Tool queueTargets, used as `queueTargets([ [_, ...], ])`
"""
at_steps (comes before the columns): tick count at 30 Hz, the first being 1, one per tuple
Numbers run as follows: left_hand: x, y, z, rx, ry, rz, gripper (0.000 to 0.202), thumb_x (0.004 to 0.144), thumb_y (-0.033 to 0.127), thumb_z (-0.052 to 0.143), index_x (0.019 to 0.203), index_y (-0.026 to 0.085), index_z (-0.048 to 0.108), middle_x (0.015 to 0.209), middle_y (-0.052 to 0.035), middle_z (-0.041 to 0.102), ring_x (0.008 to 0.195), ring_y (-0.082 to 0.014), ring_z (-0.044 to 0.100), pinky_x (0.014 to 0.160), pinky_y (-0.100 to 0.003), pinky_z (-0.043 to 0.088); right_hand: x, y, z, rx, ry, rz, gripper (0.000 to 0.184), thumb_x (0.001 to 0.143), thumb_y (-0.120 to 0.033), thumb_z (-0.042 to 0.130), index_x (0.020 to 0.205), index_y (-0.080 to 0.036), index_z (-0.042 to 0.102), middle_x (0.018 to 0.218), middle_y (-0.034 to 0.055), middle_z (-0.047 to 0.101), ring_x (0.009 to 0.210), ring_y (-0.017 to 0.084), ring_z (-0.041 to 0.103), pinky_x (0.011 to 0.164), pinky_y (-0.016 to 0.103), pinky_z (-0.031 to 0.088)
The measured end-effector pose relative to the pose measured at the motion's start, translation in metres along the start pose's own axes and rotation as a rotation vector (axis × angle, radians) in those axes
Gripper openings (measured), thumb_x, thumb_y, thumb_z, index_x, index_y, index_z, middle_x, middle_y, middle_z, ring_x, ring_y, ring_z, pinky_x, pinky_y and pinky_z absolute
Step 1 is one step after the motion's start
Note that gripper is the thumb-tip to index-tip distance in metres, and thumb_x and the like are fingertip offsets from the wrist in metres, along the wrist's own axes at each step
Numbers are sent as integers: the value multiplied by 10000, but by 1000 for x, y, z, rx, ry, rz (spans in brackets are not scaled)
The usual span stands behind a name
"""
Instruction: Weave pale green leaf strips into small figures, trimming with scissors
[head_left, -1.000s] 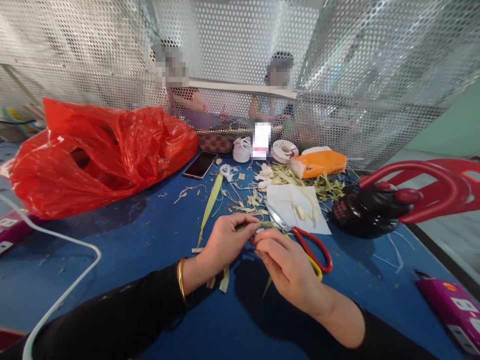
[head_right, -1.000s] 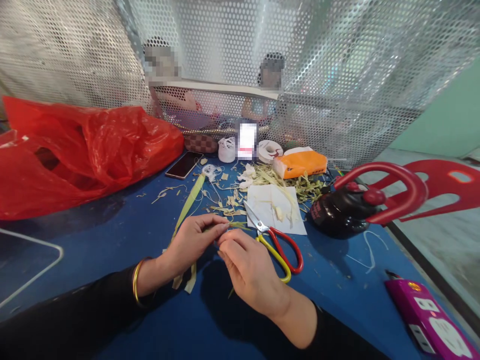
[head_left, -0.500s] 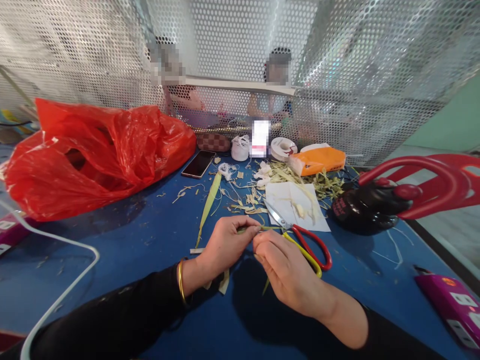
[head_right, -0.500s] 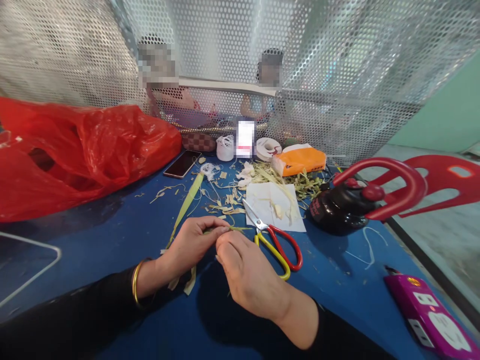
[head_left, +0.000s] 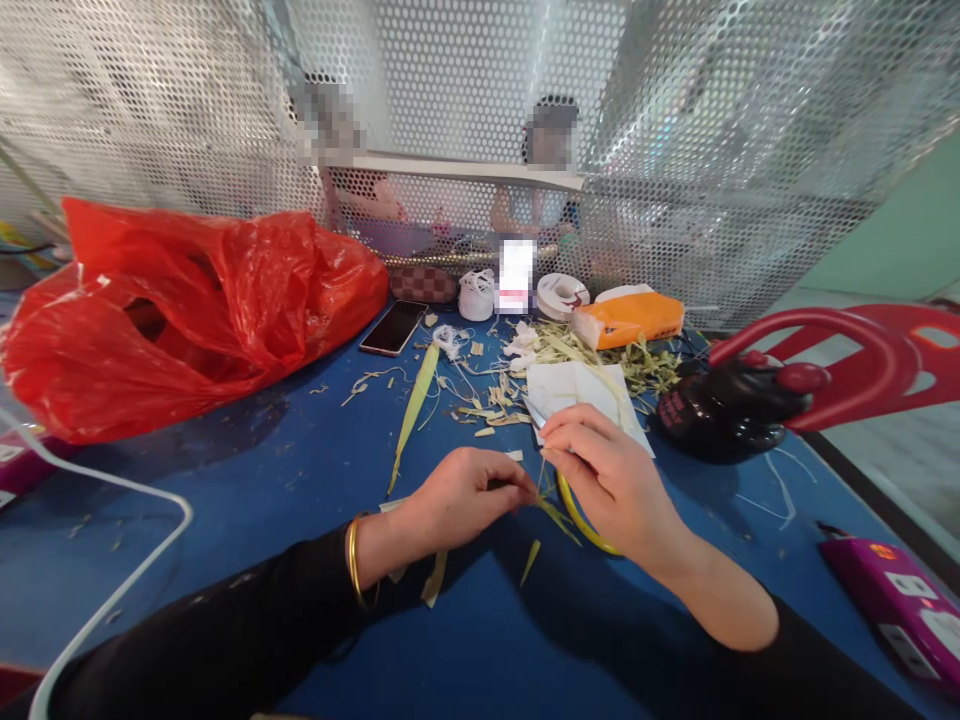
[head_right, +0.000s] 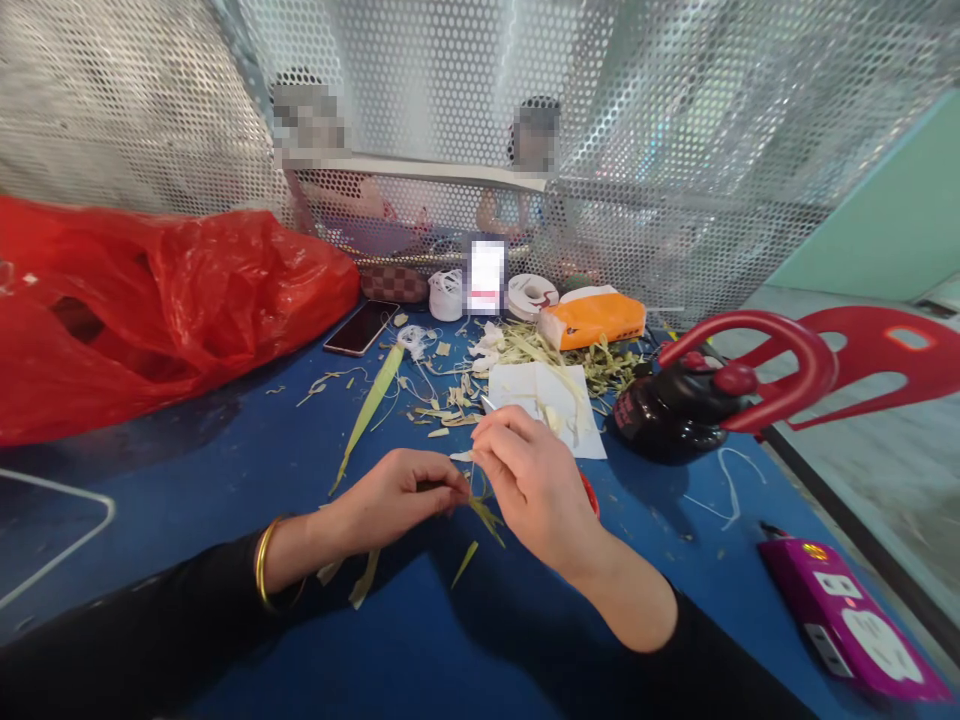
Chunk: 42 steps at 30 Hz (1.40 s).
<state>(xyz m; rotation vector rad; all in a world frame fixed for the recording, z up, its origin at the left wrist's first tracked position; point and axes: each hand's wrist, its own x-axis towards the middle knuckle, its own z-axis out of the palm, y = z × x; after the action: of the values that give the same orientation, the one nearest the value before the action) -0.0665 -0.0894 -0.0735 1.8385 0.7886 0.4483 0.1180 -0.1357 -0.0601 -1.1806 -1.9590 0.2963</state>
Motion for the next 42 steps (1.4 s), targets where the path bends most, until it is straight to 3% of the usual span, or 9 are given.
queueTargets([
  [5, 0, 2, 0, -180, -80, 46, 125, 790, 230, 615, 788, 157, 717, 729, -8, 663, 688, -129, 589, 672, -221, 454, 4, 17, 5, 151, -110, 232, 168, 886, -183, 516, 720, -197, 534, 828, 24, 570, 792, 167, 556, 735, 296, 436],
  [10, 2, 1, -1, -211, 174, 6, 114, 794, 245, 626, 758, 160, 692, 671, 11, 631, 638, -106, 550, 614, -199, 424, 0, 28, 17, 201, -219, 431, 183, 868, -253, 529, 694, -195, 533, 665, -19, 521, 662, 154, 509, 601, 262, 393],
  [14, 4, -4, -4, -86, 440, 39, 138, 816, 267, 603, 765, 169, 685, 697, 3, 631, 660, -116, 544, 621, -210, 422, -4, 19, 23, 137, -250, 356, 192, 877, -193, 500, 686, -196, 517, 702, -5, 541, 678, 159, 529, 630, 274, 411],
  [17, 5, -6, -4, -81, 518, 29, 140, 813, 260, 599, 775, 170, 699, 720, -7, 644, 677, -126, 555, 628, -218, 433, -6, 7, 27, 25, -248, 213, 189, 882, -123, 472, 713, -201, 503, 768, 15, 548, 715, 163, 533, 652, 282, 424],
  [25, 6, -7, 1, -299, 440, -127, 147, 750, 279, 642, 772, 165, 732, 712, -15, 673, 613, -115, 548, 563, -215, 429, -17, -9, 35, -147, -132, -127, 164, 908, -95, 434, 934, -170, 578, 1054, 137, 572, 931, 231, 592, 774, 356, 496],
  [30, 7, -8, 6, -371, 411, -137, 135, 745, 272, 632, 758, 168, 717, 680, -4, 667, 582, -107, 540, 559, -215, 429, -15, -10, 37, 190, -121, -50, 161, 926, -84, 413, 917, -200, 524, 955, 74, 563, 896, 182, 570, 811, 327, 493],
  [35, 8, -10, 5, -245, 451, -99, 124, 751, 262, 637, 758, 165, 713, 752, -17, 693, 697, -132, 596, 673, -234, 460, -15, -19, 36, 214, -166, -77, 173, 921, -75, 384, 844, -201, 474, 875, 64, 524, 836, 184, 516, 757, 336, 478],
  [38, 8, -11, 4, -313, 446, -153, 152, 756, 293, 647, 787, 159, 711, 691, 0, 652, 617, -111, 557, 607, -224, 449, -19, -23, 31, 267, -167, -82, 146, 921, -110, 405, 832, -205, 472, 860, 57, 535, 810, 177, 523, 739, 324, 472],
  [42, 9, -9, 3, -430, 466, -199, 198, 745, 338, 670, 794, 150, 708, 606, 28, 572, 526, -82, 479, 519, -201, 401, -21, -19, 29, 352, -125, 226, 155, 951, -265, 444, 817, -213, 502, 624, -24, 516, 561, 129, 500, 553, 259, 418],
])
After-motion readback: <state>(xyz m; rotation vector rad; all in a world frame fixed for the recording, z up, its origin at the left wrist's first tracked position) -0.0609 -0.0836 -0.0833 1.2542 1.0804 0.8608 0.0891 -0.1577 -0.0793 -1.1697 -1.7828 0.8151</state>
